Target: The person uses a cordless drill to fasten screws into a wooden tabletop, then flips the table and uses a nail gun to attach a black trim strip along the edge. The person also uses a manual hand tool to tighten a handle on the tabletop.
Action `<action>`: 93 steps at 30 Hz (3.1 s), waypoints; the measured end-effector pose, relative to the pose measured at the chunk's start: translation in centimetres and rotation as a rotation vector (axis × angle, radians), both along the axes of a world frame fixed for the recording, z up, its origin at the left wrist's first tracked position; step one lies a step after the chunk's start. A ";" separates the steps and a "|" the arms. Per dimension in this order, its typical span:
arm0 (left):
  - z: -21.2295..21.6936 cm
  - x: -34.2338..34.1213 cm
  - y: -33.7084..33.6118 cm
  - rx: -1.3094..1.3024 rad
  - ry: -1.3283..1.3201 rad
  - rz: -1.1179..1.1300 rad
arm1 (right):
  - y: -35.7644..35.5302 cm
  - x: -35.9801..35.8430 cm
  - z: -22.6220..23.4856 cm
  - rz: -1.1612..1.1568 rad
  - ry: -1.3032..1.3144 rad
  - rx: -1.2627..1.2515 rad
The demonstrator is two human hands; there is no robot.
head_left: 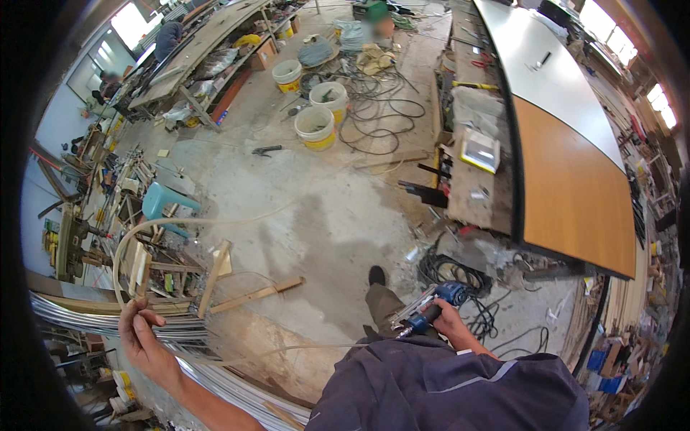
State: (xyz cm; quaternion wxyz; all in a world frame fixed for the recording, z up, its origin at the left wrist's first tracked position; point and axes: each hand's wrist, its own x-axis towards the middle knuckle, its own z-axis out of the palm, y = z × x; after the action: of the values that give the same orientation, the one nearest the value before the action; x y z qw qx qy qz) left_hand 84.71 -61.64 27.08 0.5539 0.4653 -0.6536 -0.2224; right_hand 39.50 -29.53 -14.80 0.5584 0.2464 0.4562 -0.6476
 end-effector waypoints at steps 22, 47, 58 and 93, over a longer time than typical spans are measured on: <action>-23.7 -35.9 -29.7 1.009 -0.671 -1.031 | -50.3 -13.1 8.6 -0.070 0.025 -0.233; -55.1 -49.7 -78.0 0.106 -1.587 -1.036 | -41.5 8.4 5.2 -0.387 0.046 0.785; -54.5 -43.1 -81.7 0.034 -1.632 -0.659 | -40.2 9.9 1.5 -0.267 0.121 0.595; -16.9 -64.2 11.2 0.578 -0.544 -2.151 | -4.4 21.1 0.9 -1.027 -0.014 0.631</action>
State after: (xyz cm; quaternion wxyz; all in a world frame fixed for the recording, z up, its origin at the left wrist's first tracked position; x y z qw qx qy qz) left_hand 20.50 -50.40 10.19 -0.2104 -0.1920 -0.7355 -0.6147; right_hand 60.57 -33.92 -13.93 0.0771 0.5934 0.4450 -0.6663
